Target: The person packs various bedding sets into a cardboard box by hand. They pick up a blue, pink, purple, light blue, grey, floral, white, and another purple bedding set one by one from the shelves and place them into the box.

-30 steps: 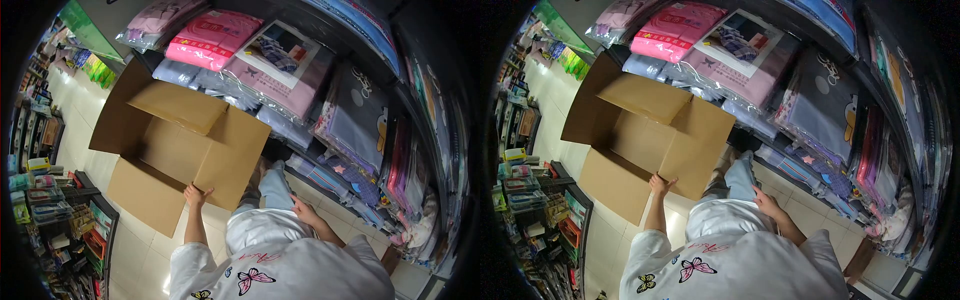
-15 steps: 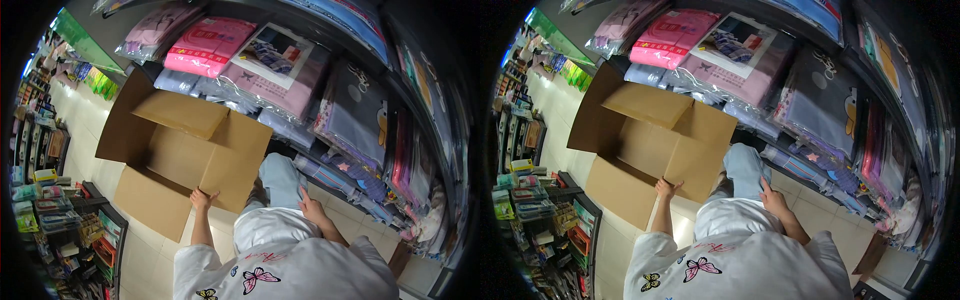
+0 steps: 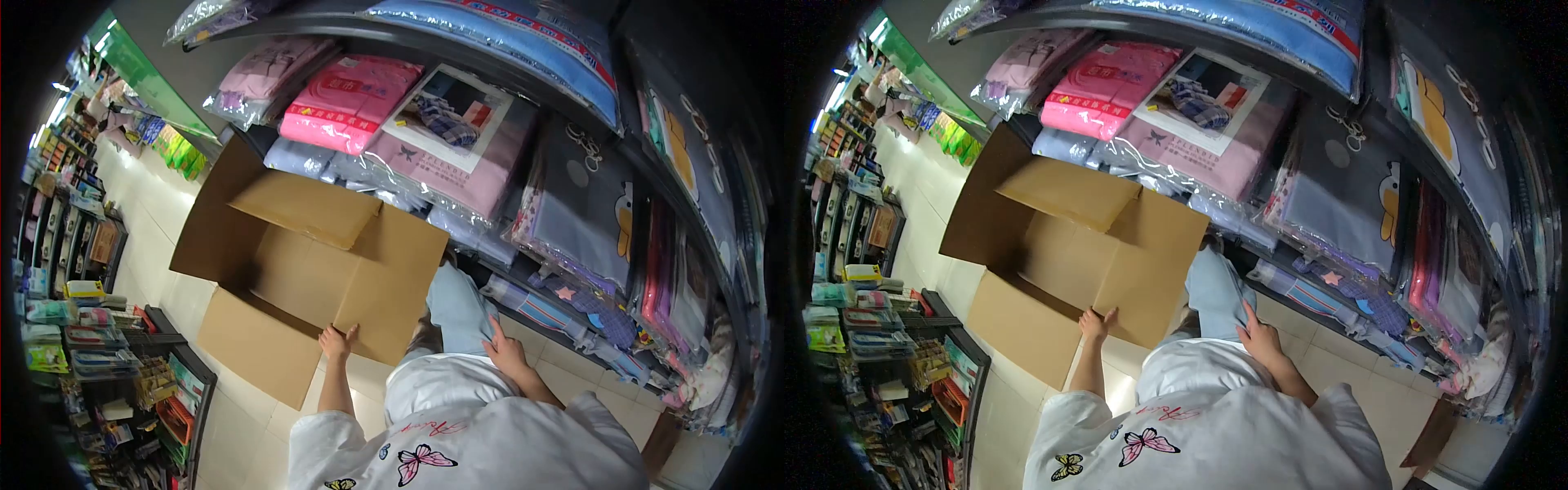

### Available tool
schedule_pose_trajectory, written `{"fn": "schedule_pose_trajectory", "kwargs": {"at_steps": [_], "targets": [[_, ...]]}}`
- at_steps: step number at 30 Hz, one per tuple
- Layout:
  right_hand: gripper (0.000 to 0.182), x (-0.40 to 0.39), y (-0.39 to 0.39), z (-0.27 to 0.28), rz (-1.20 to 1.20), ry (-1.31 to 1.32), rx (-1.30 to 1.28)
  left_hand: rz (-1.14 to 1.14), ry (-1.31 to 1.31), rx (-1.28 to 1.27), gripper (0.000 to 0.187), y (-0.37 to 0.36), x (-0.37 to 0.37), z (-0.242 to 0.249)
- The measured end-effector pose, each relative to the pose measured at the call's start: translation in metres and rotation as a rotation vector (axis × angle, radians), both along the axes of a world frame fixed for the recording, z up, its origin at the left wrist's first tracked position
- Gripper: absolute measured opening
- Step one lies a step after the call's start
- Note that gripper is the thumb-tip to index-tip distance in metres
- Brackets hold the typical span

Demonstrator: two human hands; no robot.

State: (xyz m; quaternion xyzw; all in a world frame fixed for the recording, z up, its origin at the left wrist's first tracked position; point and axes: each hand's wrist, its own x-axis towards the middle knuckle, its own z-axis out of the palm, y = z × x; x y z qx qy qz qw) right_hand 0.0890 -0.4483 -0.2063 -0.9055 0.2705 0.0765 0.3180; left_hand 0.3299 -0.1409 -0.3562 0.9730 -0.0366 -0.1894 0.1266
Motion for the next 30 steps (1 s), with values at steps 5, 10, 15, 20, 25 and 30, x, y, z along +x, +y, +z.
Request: {"fn": "schedule_pose_trajectory", "kwargs": {"at_steps": [5,10,15,20,25,30], "targets": [[0.061,0.014,-0.009,-0.011,0.018,0.080,-0.086,0.014,0.044,0.012,0.079,-0.003,0.003,0.004],[0.047,0.036,-0.018,-0.011,0.014,0.166,-0.177,0.061,0.046,0.032,0.081,-0.005,0.003,-0.001],[0.033,0.099,-0.040,0.028,-0.348,-0.260,0.245,0.043,-0.245,-0.043,0.066,-0.015,-0.006,0.003],[0.048,0.175,-0.074,0.035,-0.594,-0.381,1.047,0.156,-0.446,-0.322,0.048,-0.051,-0.027,0.042],[0.045,0.186,-0.072,0.037,-0.482,-0.558,1.310,0.155,-0.330,-0.549,0.039,-0.078,-0.055,0.063],[0.033,0.179,-0.067,0.074,-0.353,-0.561,1.183,0.098,-0.202,-0.593,0.031,-0.076,-0.061,0.064]]}}
